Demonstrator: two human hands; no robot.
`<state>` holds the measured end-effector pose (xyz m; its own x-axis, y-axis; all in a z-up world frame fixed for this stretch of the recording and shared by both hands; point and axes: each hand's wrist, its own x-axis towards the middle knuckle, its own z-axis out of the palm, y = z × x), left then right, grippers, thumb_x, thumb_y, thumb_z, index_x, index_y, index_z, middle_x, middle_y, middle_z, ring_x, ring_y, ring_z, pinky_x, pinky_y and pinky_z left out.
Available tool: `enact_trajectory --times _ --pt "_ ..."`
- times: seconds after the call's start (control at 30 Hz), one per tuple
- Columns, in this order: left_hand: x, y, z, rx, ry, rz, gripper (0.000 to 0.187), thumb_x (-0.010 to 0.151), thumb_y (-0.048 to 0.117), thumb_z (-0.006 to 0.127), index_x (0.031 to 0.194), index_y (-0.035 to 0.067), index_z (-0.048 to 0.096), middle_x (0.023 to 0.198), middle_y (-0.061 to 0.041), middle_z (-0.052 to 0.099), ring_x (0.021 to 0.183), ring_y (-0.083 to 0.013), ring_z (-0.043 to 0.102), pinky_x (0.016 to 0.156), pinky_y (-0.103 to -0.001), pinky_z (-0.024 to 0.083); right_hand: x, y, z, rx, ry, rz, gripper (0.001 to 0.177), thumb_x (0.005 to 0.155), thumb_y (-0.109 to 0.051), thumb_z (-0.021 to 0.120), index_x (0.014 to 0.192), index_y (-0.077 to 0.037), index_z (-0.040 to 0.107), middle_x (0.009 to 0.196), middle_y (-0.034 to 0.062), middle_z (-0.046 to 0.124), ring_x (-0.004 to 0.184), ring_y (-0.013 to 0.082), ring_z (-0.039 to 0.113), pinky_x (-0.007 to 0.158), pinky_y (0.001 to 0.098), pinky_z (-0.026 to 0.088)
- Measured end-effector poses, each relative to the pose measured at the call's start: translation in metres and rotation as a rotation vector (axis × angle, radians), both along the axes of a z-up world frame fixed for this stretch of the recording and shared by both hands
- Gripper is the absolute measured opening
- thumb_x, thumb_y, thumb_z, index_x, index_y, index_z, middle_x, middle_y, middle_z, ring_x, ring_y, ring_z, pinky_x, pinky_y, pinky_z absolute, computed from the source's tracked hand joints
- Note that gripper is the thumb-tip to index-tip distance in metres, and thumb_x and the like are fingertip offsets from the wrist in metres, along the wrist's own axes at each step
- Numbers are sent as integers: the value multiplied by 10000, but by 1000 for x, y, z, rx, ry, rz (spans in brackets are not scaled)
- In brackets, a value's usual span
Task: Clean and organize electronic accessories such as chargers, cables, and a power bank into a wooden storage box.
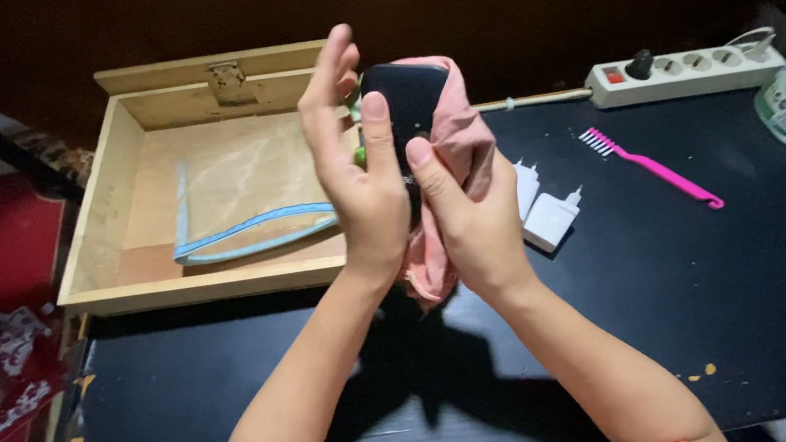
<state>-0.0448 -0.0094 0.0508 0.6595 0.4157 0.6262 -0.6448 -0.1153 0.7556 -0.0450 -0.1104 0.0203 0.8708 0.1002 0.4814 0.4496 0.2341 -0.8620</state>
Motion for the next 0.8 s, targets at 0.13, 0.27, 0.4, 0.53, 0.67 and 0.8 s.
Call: enact_trajectory --times 0.13,0.27,0.4,0.53,0.67,0.8 --pt "3 -5 -15 317 -87 85 425 1210 284 364 1552 92 525 1603 -133 488 1548 -238 435 1288 -338 313 -17 16 3 112 -44 -93 529 1087 -318 583 1467 27 452 1364 90 594 1233 126 576 1063 287 479" --pt "-11 -21 -22 167 -150 -488 589 1224 418 342 1665 38 250 1697 -114 233 1608 -221 193 1350 -324 126 2 -18 7 105 -357 -76 639 1219 -487 307 1601 25 319 1544 87 389 1427 143 370 1266 265 252" --pt "-22 -33 -22 401 -31 -587 672 1196 471 332 1678 23 196 1719 -126 184 1628 -245 159 1351 -331 103 10 -40 2 342 -121 -13 621 1187 -343 267 1662 52 209 1686 206 353 1575 288 362 1339 379 260" --pt "-1 -19 -11 133 -148 -712 680 1197 475 349 1684 56 127 1726 -80 111 1621 -195 100 1353 -311 74 -17 -7 -79 -559 -514 -559 568 1198 -330 309 1624 32 209 1671 188 332 1588 262 341 1327 357 297" --pt "7 -13 -14 -393 -68 -869 820 1089 436 409 1717 88 14 1681 -270 172 1294 -292 298 1188 -387 197 -35 16 -77 -156 -81 -123 507 1148 -265 358 1520 79 371 1431 234 469 1338 295 446 1127 389 361" --pt "-1 -27 -32 75 -143 -923 808 1154 484 464 1687 37 53 1714 -93 100 1560 -183 195 1303 -281 160 13 -18 -53 25 -126 -244 509 1176 -313 383 1531 51 411 1364 154 532 1246 225 536 1113 340 433"
